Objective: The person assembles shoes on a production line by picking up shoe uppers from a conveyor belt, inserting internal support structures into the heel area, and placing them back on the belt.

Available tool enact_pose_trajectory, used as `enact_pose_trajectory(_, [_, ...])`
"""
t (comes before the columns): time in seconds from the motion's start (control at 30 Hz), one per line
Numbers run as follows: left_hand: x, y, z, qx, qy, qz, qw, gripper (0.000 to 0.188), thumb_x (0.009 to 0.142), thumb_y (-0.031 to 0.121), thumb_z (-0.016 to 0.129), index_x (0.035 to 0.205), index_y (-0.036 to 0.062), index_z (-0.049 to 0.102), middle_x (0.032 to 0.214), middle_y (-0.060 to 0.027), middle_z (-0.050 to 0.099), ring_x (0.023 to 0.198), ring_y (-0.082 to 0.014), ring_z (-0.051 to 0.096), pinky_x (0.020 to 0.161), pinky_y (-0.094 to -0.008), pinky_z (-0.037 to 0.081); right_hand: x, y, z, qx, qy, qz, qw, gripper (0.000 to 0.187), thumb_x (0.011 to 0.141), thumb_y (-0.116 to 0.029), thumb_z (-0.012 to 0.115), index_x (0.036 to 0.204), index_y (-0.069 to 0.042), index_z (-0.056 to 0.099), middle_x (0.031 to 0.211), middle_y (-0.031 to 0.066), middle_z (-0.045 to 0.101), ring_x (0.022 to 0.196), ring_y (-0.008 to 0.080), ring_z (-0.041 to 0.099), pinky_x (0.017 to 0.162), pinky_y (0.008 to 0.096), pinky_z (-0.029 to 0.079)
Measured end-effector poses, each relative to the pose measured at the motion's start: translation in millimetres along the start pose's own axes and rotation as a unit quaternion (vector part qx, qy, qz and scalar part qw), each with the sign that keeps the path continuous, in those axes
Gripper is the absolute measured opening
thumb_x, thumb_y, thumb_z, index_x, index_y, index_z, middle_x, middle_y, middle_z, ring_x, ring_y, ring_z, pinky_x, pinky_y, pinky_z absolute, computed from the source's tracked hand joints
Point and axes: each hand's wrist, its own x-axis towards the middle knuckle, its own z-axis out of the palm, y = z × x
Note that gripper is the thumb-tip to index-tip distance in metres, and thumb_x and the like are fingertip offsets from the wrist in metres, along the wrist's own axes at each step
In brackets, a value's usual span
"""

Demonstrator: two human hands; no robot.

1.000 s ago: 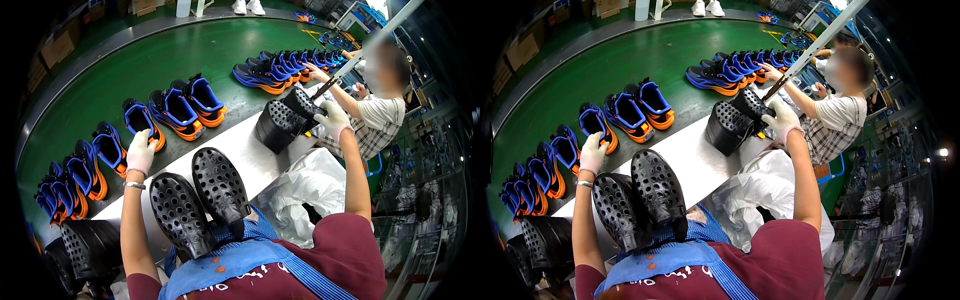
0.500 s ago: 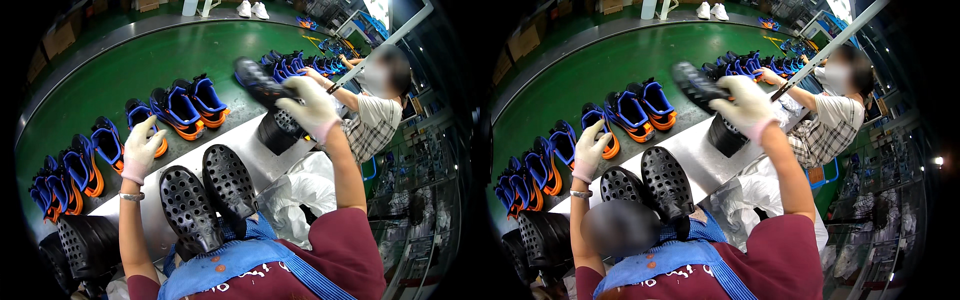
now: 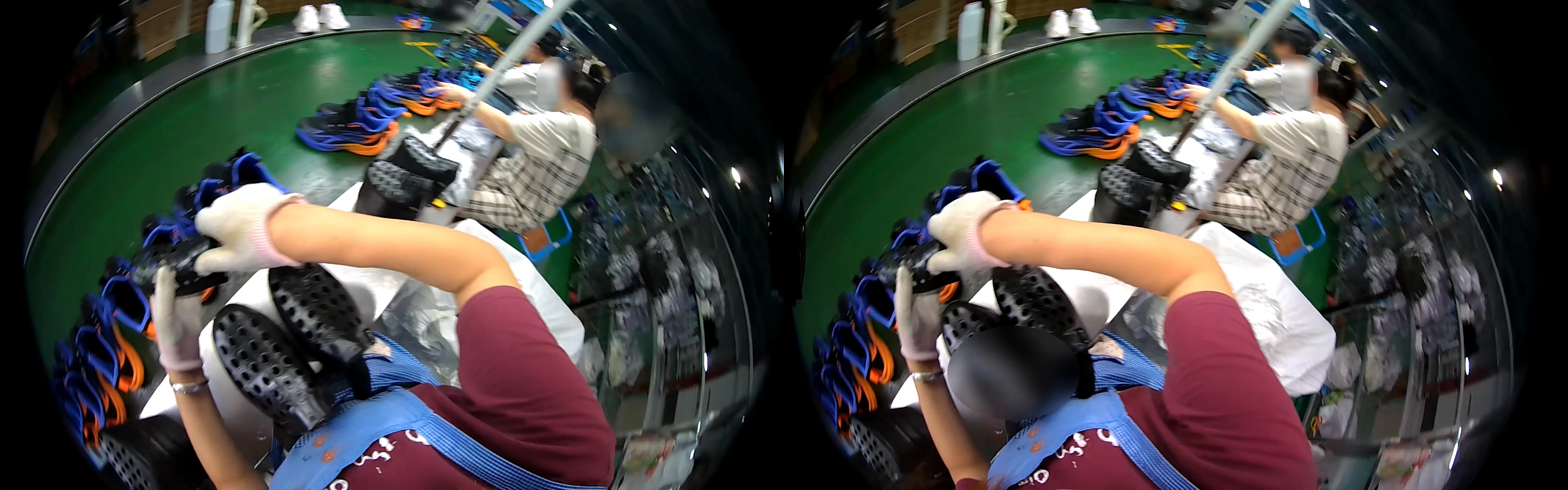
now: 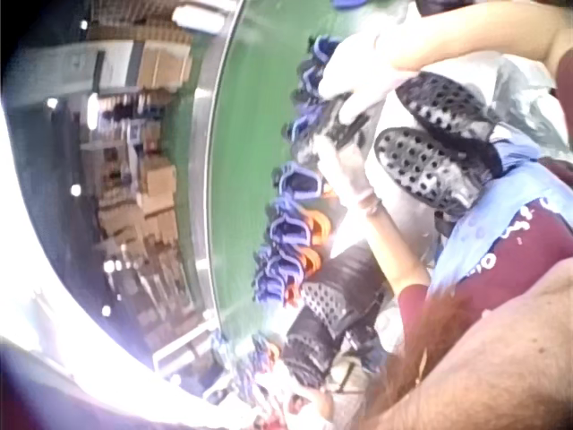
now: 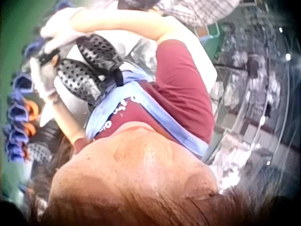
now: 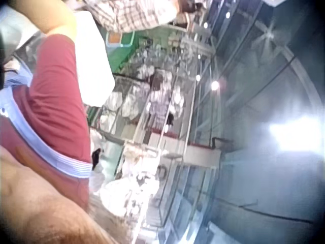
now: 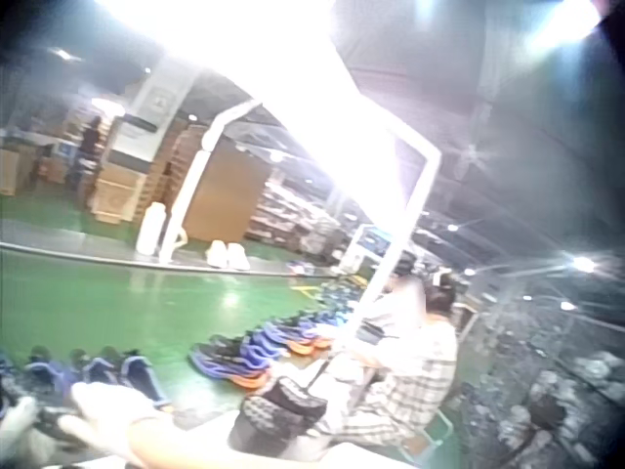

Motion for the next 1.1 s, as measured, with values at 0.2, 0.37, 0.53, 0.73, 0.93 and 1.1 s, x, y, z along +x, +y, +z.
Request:
enact_pose_trajectory(0.2, [4.0, -12.4, -7.3, -0.072, -0.080, -0.027, 0.994, 0.045, 0.108, 0.033, 0.036, 0.139, 0.0023, 0.046, 0.142, -0.0106, 0.050, 0.131, -0.0217, 0.046, 0.114, -0.0393, 0.031, -9.4, 4.1, -0.9, -0.012, -0.005, -0.005, 1.000, 0.054, 0.084, -0.052, 0.055, 0.088, -0.001, 0.072, 0.079, 0.0197, 0.069, 0.079, 0.0355, 0.070, 0.070, 0.0417, 0.055])
enact_pose_trajectory(0.37, [6.7, 3.2, -58.3, 0.459, 0.087, -0.120, 0.876, 0.039, 0.100, 0.031, 0.053, 0.123, 0.0000, 0.059, 0.117, -0.0122, 0.064, 0.102, -0.0166, 0.061, 0.086, -0.0284, 0.048, -19.2, 16.9, -9.6, 0.009, -0.027, 0.044, 0.999, 0.055, 0.084, -0.052, 0.054, 0.091, -0.001, 0.072, 0.079, 0.0180, 0.069, 0.079, 0.0330, 0.069, 0.072, 0.0401, 0.055])
enact_pose_trajectory(0.53, [7.2, -3.1, -60.3, 0.751, 0.079, 0.056, 0.653, 0.037, 0.091, 0.018, 0.064, 0.122, -0.0020, 0.060, 0.119, -0.0136, 0.063, 0.111, -0.0254, 0.059, 0.097, -0.0328, 0.044, -8.8, 28.6, -9.2, -0.027, -0.023, 0.067, 0.997, 0.054, 0.085, -0.050, 0.052, 0.092, -0.001, 0.073, 0.079, 0.0178, 0.069, 0.079, 0.0313, 0.070, 0.072, 0.0395, 0.056])
enact_pose_trajectory(0.73, [5.2, -5.4, -52.3, 0.817, 0.116, -0.004, 0.565, 0.035, 0.089, 0.016, 0.065, 0.119, -0.0015, 0.061, 0.120, -0.0169, 0.060, 0.111, -0.0334, 0.058, 0.097, -0.0372, 0.045, -14.3, 38.3, -4.5, -0.035, -0.054, 0.073, 0.995, 0.055, 0.085, -0.050, 0.050, 0.093, -0.001, 0.073, 0.079, 0.0178, 0.070, 0.080, 0.0320, 0.070, 0.072, 0.0402, 0.056])
enact_pose_trajectory(0.93, [7.6, -12.3, -99.9, 0.817, -0.003, 0.135, 0.561, 0.022, 0.090, 0.012, 0.064, 0.106, -0.0035, 0.063, 0.102, -0.0178, 0.063, 0.096, -0.0354, 0.060, 0.089, -0.0390, 0.047, 13.8, 27.2, -2.0, -0.034, -0.047, 0.041, 0.997, 0.054, 0.085, -0.052, 0.050, 0.095, -0.004, 0.073, 0.083, 0.0204, 0.069, 0.082, 0.0356, 0.069, 0.074, 0.0428, 0.055])
enact_pose_trajectory(1.1, [0.2, -20.4, -76.2, 0.774, 0.145, 0.110, 0.606, 0.023, 0.079, 0.023, 0.072, 0.083, 0.0029, 0.061, 0.086, -0.0169, 0.059, 0.084, -0.0368, 0.058, 0.075, -0.0429, 0.049, 38.8, 10.8, 22.9, -0.030, -0.057, 0.042, 0.997, 0.053, 0.086, -0.056, 0.055, 0.093, -0.006, 0.071, 0.084, 0.0179, 0.069, 0.083, 0.0341, 0.069, 0.075, 0.0423, 0.053])
